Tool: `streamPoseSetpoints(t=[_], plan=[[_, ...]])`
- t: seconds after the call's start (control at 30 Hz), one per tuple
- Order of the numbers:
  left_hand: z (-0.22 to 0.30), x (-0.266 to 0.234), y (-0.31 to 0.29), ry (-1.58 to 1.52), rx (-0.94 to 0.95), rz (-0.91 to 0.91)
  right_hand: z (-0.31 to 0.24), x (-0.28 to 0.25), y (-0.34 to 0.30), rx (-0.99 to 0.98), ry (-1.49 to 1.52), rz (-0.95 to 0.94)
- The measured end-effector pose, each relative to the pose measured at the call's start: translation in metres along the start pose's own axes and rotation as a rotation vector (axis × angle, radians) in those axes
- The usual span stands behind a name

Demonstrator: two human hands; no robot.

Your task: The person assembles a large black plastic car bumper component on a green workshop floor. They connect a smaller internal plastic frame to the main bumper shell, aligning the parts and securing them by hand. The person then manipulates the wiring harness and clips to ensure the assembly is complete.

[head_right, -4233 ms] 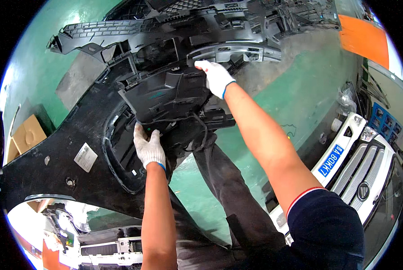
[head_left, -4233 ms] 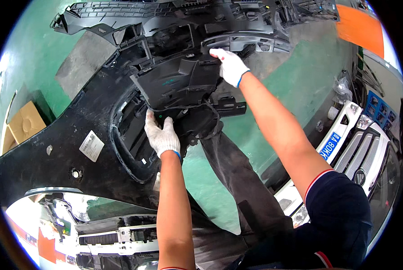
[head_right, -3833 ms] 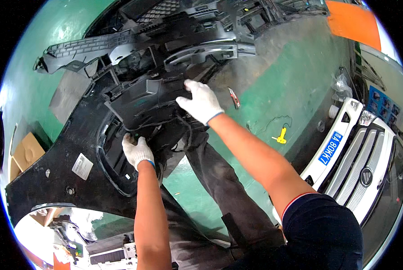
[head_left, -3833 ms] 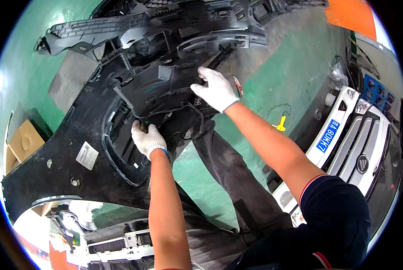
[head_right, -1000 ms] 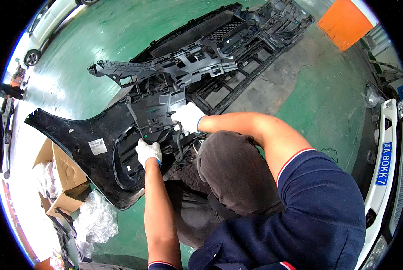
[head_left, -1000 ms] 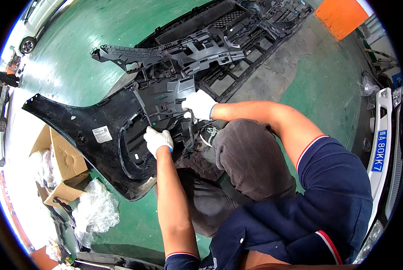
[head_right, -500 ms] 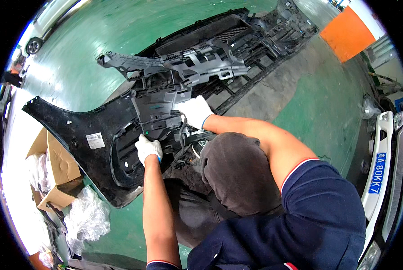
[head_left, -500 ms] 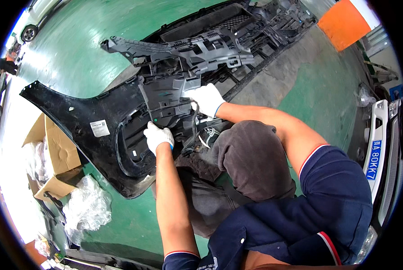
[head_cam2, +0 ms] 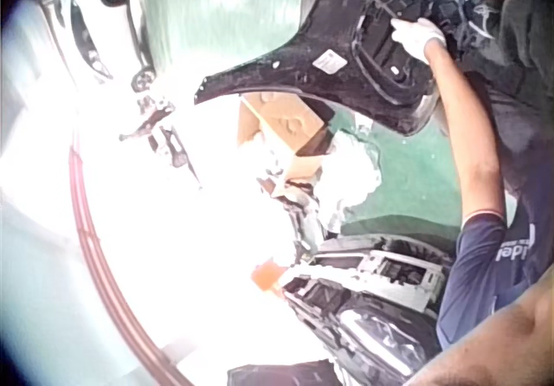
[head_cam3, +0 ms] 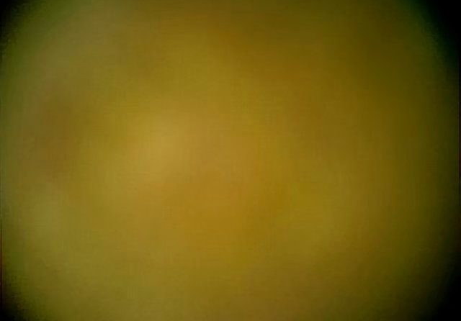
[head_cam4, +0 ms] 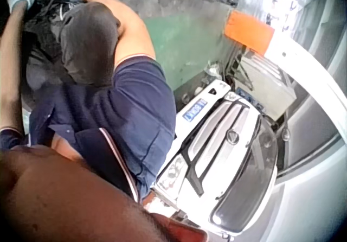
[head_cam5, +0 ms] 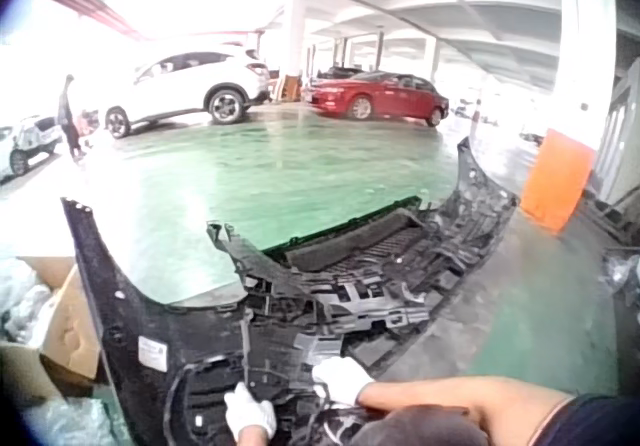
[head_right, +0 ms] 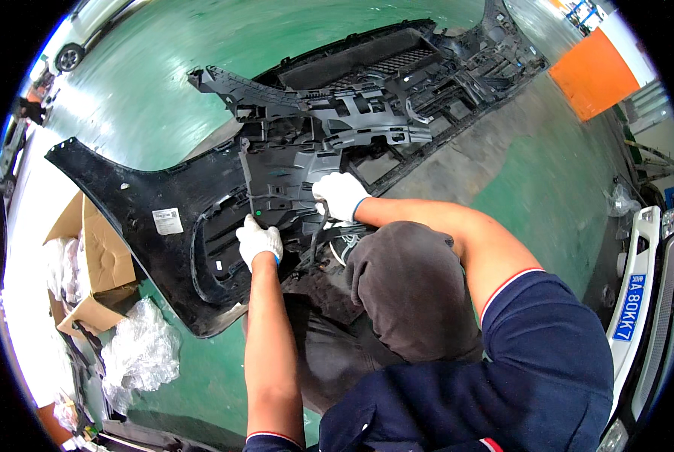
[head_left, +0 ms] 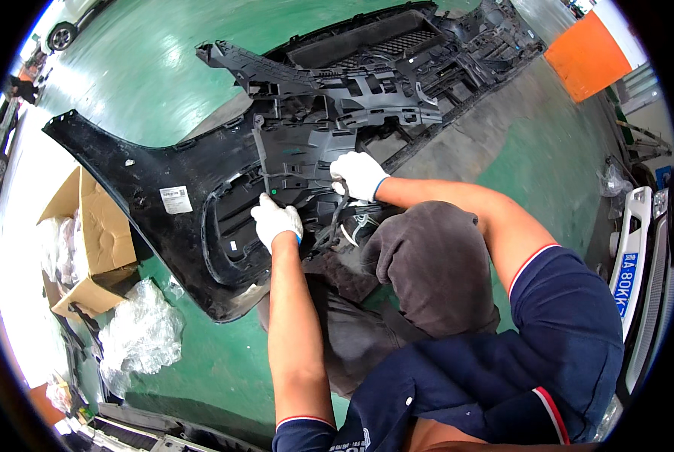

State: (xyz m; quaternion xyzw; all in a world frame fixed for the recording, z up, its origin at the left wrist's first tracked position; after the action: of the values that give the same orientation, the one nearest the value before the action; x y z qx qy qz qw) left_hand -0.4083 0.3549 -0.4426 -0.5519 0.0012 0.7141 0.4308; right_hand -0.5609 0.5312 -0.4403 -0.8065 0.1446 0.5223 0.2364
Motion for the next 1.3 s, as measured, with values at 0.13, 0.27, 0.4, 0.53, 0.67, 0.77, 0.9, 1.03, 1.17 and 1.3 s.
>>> streamPoseSetpoints(t=[0.13, 0.27, 0.4, 0.53, 0.67, 0.77, 0.9, 1.03, 1.17, 1.3], plan=[[0.000, 0.001, -0.002, 0.013, 0.047, 0.007, 0.011, -0.001, 0.005, -0.043, 0.188, 0.075], [-0.001, 0.002, -0.002, 0.024, 0.061, 0.014, 0.005, -0.004, 0.012, -0.052, 0.210, 0.128], [0.004, 0.000, -0.009, 0.021, 0.087, 0.002, 0.012, 0.000, 0.020, -0.019, 0.216, 0.237], [0.014, -0.002, -0.016, 0.018, 0.064, -0.006, 0.024, 0.004, 0.028, 0.058, 0.261, 0.274], [0.006, -0.001, -0.018, -0.016, 0.068, 0.078, 0.027, -0.001, 0.024, 0.001, 0.315, 0.235], [0.006, -0.002, -0.016, -0.031, 0.041, 0.090, 0.034, 0.004, 0.016, 0.003, 0.263, 0.115], [0.007, 0.000, -0.013, -0.032, 0.043, 0.105, 0.029, 0.009, 0.008, 0.093, 0.135, 0.016], [0.006, -0.007, -0.014, -0.004, 0.006, 0.117, 0.025, 0.006, 0.008, 0.141, 0.159, -0.112], [-0.001, -0.018, -0.019, -0.035, -0.023, 0.133, 0.051, 0.013, 0.002, 0.174, 0.687, -0.089], [0.005, -0.017, -0.018, -0.081, -0.021, 0.130, 0.086, 0.053, 0.007, 0.058, 1.181, -0.128]])
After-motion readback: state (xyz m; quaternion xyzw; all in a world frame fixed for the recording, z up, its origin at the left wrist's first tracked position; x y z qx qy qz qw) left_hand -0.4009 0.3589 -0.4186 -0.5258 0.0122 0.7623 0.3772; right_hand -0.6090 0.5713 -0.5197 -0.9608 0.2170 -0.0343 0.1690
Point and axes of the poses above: each hand's wrist, its own y-axis towards the middle knuckle, its own x-axis out of the palm, z = x × y, the point moved 5 cm from there along y, towards the middle knuckle, and after that the axes turned 13 degrees about -z, right-handed, at the moved point
